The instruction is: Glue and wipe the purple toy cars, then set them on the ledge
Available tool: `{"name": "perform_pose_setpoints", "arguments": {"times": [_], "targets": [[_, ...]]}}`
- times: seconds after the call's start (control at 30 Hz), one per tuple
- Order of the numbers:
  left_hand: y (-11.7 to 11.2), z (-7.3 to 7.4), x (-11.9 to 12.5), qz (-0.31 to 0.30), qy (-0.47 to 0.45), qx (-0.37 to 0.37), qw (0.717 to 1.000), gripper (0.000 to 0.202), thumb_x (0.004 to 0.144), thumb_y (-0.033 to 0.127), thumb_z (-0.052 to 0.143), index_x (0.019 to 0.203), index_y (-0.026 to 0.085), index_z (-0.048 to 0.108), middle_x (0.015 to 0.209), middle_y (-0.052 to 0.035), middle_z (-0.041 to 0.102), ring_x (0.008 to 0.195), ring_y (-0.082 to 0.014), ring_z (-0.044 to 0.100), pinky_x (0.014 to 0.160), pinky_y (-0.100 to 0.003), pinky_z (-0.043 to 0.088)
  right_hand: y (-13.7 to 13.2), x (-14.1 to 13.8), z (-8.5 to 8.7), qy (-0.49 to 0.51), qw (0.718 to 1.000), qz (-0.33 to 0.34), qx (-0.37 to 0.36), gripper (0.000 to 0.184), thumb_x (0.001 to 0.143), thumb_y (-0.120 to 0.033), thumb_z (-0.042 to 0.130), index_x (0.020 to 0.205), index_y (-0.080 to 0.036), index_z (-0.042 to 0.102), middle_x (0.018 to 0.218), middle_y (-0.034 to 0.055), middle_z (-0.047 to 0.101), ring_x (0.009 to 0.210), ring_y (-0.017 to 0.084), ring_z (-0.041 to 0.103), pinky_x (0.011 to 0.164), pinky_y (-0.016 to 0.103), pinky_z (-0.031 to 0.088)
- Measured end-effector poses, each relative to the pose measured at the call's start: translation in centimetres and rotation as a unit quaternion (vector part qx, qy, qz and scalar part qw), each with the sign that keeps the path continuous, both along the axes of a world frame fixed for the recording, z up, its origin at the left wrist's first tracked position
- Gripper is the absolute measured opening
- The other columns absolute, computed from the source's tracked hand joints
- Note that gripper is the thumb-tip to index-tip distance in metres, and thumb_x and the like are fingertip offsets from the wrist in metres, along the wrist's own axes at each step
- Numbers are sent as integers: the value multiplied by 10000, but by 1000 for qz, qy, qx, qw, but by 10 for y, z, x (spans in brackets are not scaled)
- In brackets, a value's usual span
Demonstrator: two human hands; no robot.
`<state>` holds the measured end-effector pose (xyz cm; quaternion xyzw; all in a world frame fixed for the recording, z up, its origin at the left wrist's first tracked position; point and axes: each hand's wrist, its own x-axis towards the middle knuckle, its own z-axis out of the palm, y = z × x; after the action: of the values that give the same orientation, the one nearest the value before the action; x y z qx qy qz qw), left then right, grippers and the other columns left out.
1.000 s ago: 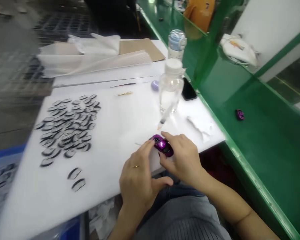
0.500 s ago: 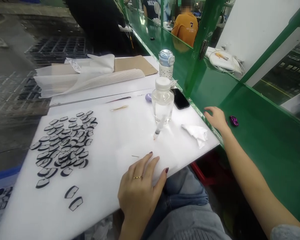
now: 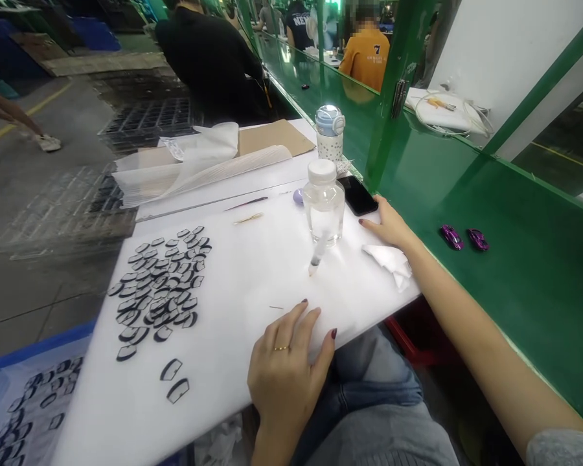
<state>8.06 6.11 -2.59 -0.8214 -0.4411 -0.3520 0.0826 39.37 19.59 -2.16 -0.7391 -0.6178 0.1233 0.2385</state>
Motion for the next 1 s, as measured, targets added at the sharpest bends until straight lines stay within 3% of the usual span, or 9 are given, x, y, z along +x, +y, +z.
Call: {"name": "perform_pose_setpoints", "arguments": {"times": [0.27, 0.47, 0.57, 0.63, 0.73, 0.87, 1.0], "targets": [[-2, 1, 1, -1, -8, -7, 1000, 255, 882, 286, 665, 1124, 206, 657, 1140, -83, 736, 929, -256, 666, 730, -361, 478, 1, -1, -5, -12, 1000, -13, 22, 782, 844, -497, 607, 1479, -116, 355, 1491, 183, 459, 1287, 379, 488, 1068, 524, 413], [-1, 0, 0, -2, -1, -3, 1000, 264, 880, 291, 671, 1125, 193, 660, 1141, -85, 734, 931, -256, 661, 732, -363, 475, 4, -6, -2, -22, 1000, -6, 22, 670, 886, -497, 549, 1464, -173, 450, 1524, 150, 440, 1332, 413, 432, 1090, 566, 365], [-1, 0, 0, 0, -2, -6, 1000, 265, 882, 293, 670, 1131, 204, 656, 1144, -81, 734, 929, -256, 664, 723, -363, 475, -9, 2, 5, -9, 1000, -11, 16, 766, 895, -532, 539, 1545, -189, 323, 1486, 135, 498, 1300, 363, 498, 1050, 517, 432], [-1, 0, -1, -2, -4, -6, 1000, 270, 879, 293, 676, 1134, 208, 653, 1141, -80, 735, 926, -255, 666, 721, -362, 475, -32, 19, 9, -8, 999, -34, 8, 778, 878, -525, 574, 1538, -191, 335, 1417, 123, 571, 1253, 319, 554, 1009, 455, 480], [0, 0, -1, -6, 0, 4, 1000, 293, 872, 295, 686, 1149, 207, 651, 1145, -86, 737, 927, -264, 666, 724, -365, 471, -84, 59, 12, -40, 989, -140, -2, 645, 868, -414, 586, 1451, -163, 471, 1336, 144, 625, 1221, 319, 579, 1008, 452, 479], [2, 0, -1, -7, 7, 34, 999, 303, 856, 305, 708, 1131, 185, 672, 1123, -86, 749, 879, -257, 666, 680, -343, 449, -153, 110, 9, -93, 926, -364, -35, 603, 826, -233, 571, 1399, -57, 508, 1264, 264, 627, 1206, 436, 564, 985, 614, 437], [4, 2, 1, -9, 1, 50, 999, 284, 832, 292, 740, 1081, 159, 700, 1082, -84, 761, 854, -256, 665, 646, -331, 434, -179, 136, 4, -91, 883, -456, -61, 630, 751, -163, 642, 1368, -99, 536, 1204, 242, 661, 1198, 451, 573, 966, 610, 452]]}}
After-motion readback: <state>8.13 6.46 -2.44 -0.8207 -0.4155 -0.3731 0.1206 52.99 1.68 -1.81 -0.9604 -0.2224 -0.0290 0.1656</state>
